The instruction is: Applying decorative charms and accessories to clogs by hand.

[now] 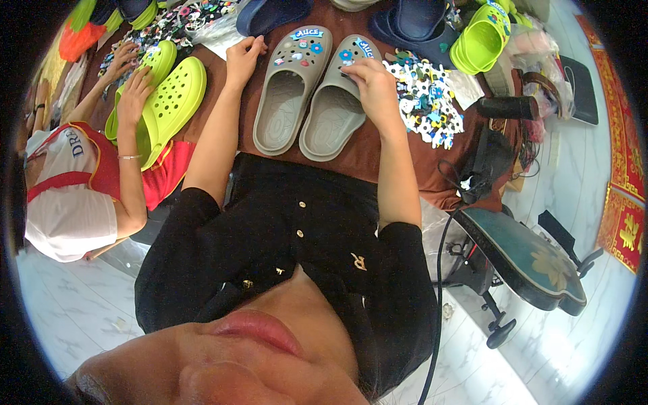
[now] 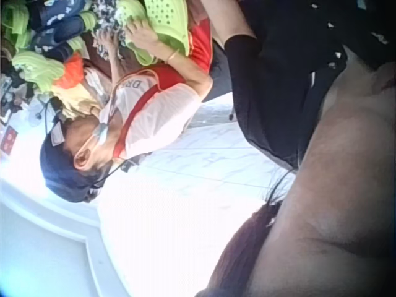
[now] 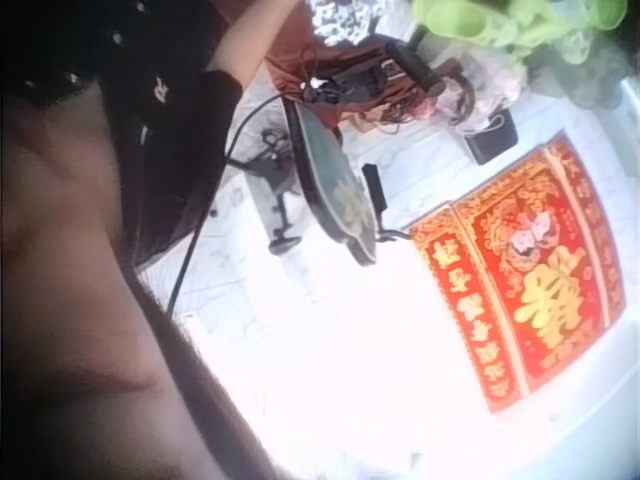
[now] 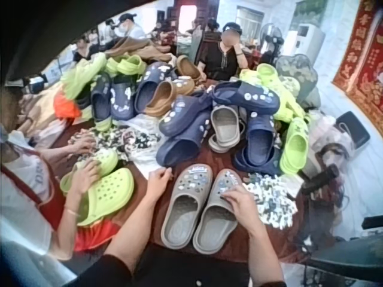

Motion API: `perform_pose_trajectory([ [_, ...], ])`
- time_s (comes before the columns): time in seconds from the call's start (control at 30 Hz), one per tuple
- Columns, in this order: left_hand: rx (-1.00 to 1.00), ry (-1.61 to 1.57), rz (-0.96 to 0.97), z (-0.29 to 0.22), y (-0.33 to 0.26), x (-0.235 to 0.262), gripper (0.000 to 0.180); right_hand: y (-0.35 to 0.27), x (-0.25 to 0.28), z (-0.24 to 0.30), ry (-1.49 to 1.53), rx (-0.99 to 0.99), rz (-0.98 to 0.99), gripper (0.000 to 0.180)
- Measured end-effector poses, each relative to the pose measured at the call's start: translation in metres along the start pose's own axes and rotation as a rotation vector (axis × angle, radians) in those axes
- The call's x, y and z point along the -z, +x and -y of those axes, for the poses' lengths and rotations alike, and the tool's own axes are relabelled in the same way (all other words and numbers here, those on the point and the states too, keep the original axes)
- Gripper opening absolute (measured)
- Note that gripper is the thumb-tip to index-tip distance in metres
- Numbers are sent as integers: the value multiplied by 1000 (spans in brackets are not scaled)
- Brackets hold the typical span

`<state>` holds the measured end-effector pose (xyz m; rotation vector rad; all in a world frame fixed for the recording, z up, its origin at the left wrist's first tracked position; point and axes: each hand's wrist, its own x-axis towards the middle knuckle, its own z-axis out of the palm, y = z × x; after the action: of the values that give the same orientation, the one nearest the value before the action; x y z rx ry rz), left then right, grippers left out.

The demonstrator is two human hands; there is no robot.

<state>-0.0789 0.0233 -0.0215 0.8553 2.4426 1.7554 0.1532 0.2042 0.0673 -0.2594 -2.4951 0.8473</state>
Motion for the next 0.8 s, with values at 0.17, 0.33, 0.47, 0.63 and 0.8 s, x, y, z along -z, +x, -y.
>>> perform_pose_trajectory([
  [0.17, -6, 27, -7, 2, 1, 1, 34, 3, 2, 0, 83, -111, 63, 17],
  [0.33, 8, 8, -4, -1, 1, -2, 34, 7, 7, -7, 36, 10, 77, 13],
  [0.47, 1, 3, -1, 1, 0, -1, 34, 5, 11, -4, -4, 67, 110, 12],
  [0.63, 14, 18, 4, 3, -1, 0, 33, -1, 16, 7, -235, 251, 122, 25],
  [0.8, 6, -14, 8, 1, 0, -1, 33, -16, 5, 26, -320, 221, 27, 48],
])
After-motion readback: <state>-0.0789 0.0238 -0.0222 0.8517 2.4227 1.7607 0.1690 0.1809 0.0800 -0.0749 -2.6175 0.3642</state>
